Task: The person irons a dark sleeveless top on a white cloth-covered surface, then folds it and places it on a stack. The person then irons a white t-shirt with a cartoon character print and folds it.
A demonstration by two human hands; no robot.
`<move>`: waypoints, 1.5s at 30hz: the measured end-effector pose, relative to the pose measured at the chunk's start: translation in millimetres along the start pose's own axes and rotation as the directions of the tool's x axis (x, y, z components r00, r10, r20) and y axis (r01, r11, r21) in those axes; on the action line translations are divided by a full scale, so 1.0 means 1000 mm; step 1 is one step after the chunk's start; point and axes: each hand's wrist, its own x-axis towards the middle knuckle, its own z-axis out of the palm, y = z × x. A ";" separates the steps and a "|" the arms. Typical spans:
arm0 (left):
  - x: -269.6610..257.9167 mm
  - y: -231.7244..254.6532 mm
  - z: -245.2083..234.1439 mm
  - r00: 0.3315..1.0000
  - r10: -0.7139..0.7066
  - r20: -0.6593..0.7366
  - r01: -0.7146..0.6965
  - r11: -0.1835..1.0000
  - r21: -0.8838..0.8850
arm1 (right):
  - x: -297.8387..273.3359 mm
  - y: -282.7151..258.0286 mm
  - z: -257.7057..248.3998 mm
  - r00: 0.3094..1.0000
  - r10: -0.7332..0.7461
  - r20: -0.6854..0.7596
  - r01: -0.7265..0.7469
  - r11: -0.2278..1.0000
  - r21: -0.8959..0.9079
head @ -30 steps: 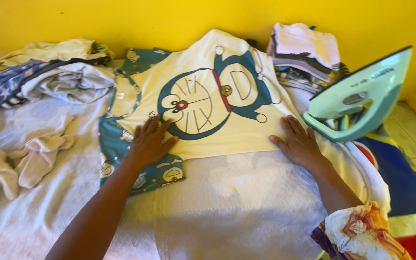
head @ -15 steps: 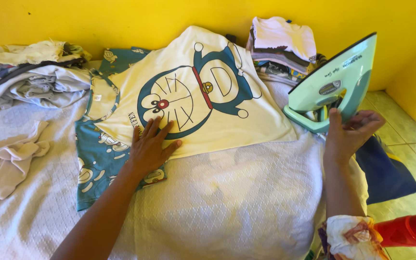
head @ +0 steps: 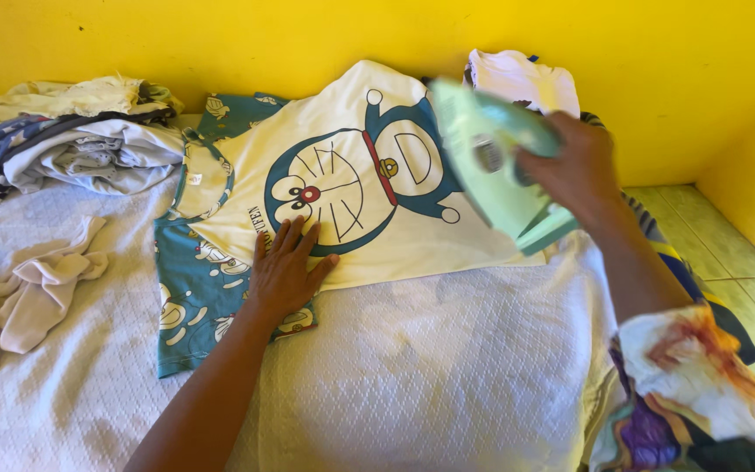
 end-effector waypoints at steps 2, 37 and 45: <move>0.001 -0.003 0.003 1.000 -0.004 -0.022 0.004 1.000 0.000 | 0.011 -0.031 0.023 0.975 -0.091 0.201 0.079 0.995 0.069; -0.078 -0.126 -0.057 0.886 -0.281 -0.368 0.311 0.950 0.024 | 0.035 -0.131 0.177 0.680 -0.295 0.671 0.487 0.866 -0.114; -0.053 -0.142 -0.069 0.727 -0.631 -0.272 0.637 0.767 -0.077 | 0.032 -0.188 0.226 0.709 -0.298 0.639 0.476 0.871 -0.123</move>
